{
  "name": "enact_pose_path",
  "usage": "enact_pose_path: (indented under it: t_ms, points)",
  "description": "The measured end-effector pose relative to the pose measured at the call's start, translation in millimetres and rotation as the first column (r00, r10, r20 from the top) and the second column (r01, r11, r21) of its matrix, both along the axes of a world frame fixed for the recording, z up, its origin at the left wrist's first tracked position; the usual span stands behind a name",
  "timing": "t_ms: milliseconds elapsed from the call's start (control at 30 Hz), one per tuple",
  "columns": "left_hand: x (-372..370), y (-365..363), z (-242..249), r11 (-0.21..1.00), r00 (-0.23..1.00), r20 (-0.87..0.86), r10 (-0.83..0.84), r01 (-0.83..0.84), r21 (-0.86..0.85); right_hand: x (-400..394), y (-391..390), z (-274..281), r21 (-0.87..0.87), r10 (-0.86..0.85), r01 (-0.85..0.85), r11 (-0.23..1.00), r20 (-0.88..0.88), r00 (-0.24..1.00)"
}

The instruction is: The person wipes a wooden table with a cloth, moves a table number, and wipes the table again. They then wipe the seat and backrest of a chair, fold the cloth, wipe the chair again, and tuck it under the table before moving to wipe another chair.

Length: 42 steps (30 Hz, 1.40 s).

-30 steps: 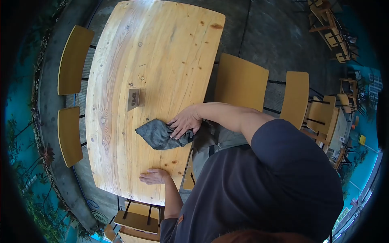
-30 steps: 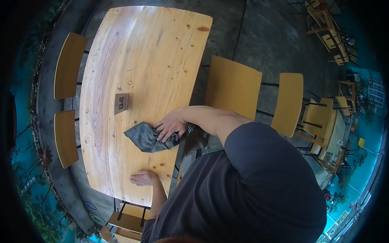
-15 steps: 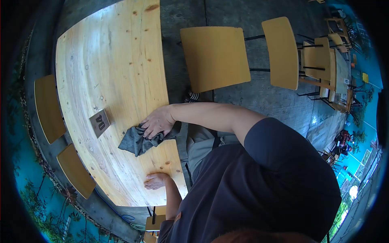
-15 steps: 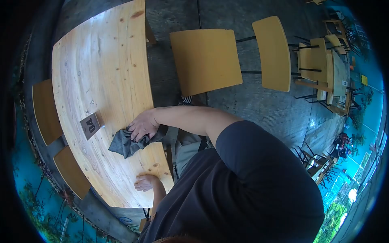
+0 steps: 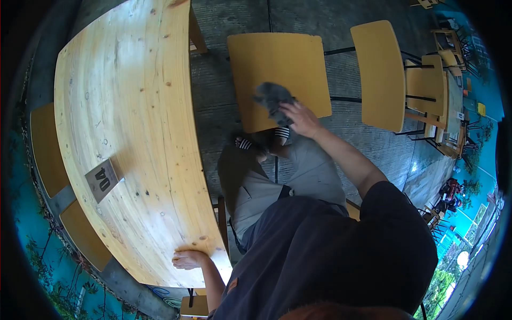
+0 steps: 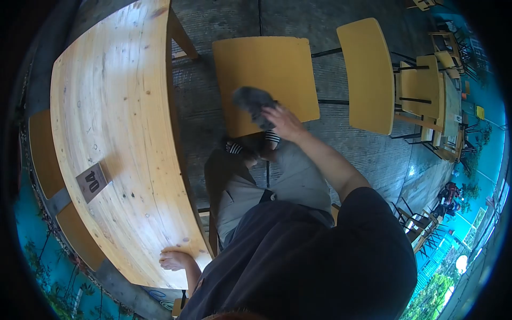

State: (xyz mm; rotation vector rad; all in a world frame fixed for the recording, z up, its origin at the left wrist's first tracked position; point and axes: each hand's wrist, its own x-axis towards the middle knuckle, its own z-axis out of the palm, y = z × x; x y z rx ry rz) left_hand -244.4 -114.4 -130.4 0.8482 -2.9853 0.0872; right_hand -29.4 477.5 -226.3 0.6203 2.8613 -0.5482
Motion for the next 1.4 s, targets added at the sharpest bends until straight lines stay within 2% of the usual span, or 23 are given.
enact_pose_path:
  t_ms: [67,133,167,200,233,267,300,333,400,433,467,500,633,667,700,733,800,867,933,1067,1200,1333,1400]
  points:
    - [-0.9,-2.2,1.7,1.000,1.000,0.021,-0.014,0.013,0.006,90.3,37.0,-102.4,0.049,-0.320,0.317,0.947,0.238,0.917]
    - [-1.5,-7.9,-3.8,1.000,0.999,-0.046,-0.022,0.022,-0.006,114.1,46.3,-105.1,0.040,-0.330,0.328,0.944,0.070,0.941]
    - [1.2,-32.2,-24.1,0.957,0.980,-0.050,-0.191,0.175,-0.232,115.8,35.6,-115.4,0.080,-0.371,0.369,0.926,0.014,0.929]
    - [-1.9,-33.6,-27.5,0.968,0.993,-0.060,-0.097,0.080,-0.239,112.6,30.2,-125.6,0.132,-0.399,0.403,0.906,-0.051,0.915]
    - [1.6,-35.0,-29.3,0.755,0.940,0.179,-0.289,0.339,-0.562,111.6,25.1,-137.3,0.161,-0.444,0.457,0.875,-0.112,0.889]
    - [1.2,-51.0,-37.7,0.693,0.916,0.159,-0.369,0.385,-0.610,110.2,17.8,-147.7,0.169,-0.487,0.511,0.843,-0.162,0.858]
    - [0.9,-41.2,-26.6,0.784,0.934,0.244,-0.261,0.353,-0.511,106.1,17.0,-149.4,0.181,-0.482,0.513,0.839,-0.190,0.855]
    - [0.9,-53.6,-50.8,0.793,0.939,0.219,-0.266,0.342,-0.503,101.9,14.0,-149.0,0.130,-0.522,0.561,0.818,-0.242,0.818]
    - [2.8,-98.3,-87.1,0.448,0.741,-0.045,-0.670,0.355,-0.820,99.5,-2.5,-149.3,0.063,-0.566,0.607,0.792,-0.294,0.770]
    - [5.7,-92.1,-77.3,0.460,0.743,-0.065,-0.666,0.340,-0.821,99.4,-4.3,-149.2,0.098,-0.570,0.617,0.781,-0.291,0.768]
    - [2.2,-62.5,-50.3,0.841,0.910,-0.178,-0.376,0.254,-0.478,96.5,-0.9,-146.6,0.136,-0.572,0.628,0.766,-0.300,0.763]
    - [1.2,-47.1,-36.8,0.998,0.990,-0.133,-0.053,0.050,-0.023,95.5,-0.9,-148.2,0.140,-0.564,0.632,0.762,-0.337,0.754]
    - [17.4,-70.3,-45.8,0.899,0.828,-0.368,-0.424,0.435,-0.056,94.9,-2.2,-164.7,0.204,-0.565,0.650,0.731,-0.353,0.746]
    - [28.1,-34.7,-14.5,0.812,0.846,-0.483,-0.225,0.436,0.387,94.2,-4.7,-165.5,0.206,-0.572,0.657,0.726,-0.351,0.742]
    - [36.0,-11.6,4.2,0.525,0.869,-0.494,-0.001,0.421,0.739,90.8,-9.1,-154.6,0.144,-0.602,0.666,0.732,-0.321,0.731]
    - [34.1,-7.8,0.1,0.508,0.862,-0.507,0.004,0.435,0.743,86.5,-11.4,-147.4,0.149,-0.599,0.672,0.726,-0.343,0.723]
    - [22.2,-4.6,-10.3,0.423,0.685,-0.628,-0.368,0.725,0.543,79.4,-20.6,-134.7,-0.038,-0.672,0.692,0.721,-0.282,0.685]
    - [33.4,41.3,33.0,0.111,0.331,-0.585,-0.741,0.919,0.379,69.6,-19.3,-139.3,-0.139,-0.707,0.707,0.693,-0.325,0.628]
    - [41.7,87.3,66.7,-0.173,0.157,-0.568,-0.808,0.859,0.483,69.5,-21.1,-137.9,-0.243,-0.743,0.709,0.662,-0.341,0.576]
    - [43.2,160.4,101.9,-0.374,-0.123,-0.453,-0.883,0.769,0.519,69.2,-17.0,-125.0,-0.402,-0.799,0.691,0.601,-0.315,0.511]
    - [40.4,241.6,106.3,-0.293,-0.250,-0.157,-0.955,0.744,0.600,81.8,-21.0,-110.3,-0.291,-0.816,0.763,0.578,-0.248,0.523]
    - [18.7,336.2,21.3,-0.327,-0.420,0.039,-0.907,0.757,0.565,84.0,-33.7,-85.4,0.029,-0.702,0.701,0.712,0.005,0.713]
    - [12.7,383.8,-44.9,-0.184,-0.285,0.068,-0.956,0.765,0.617,80.2,-50.2,-75.2,0.148,-0.650,0.634,0.759,0.125,0.750]
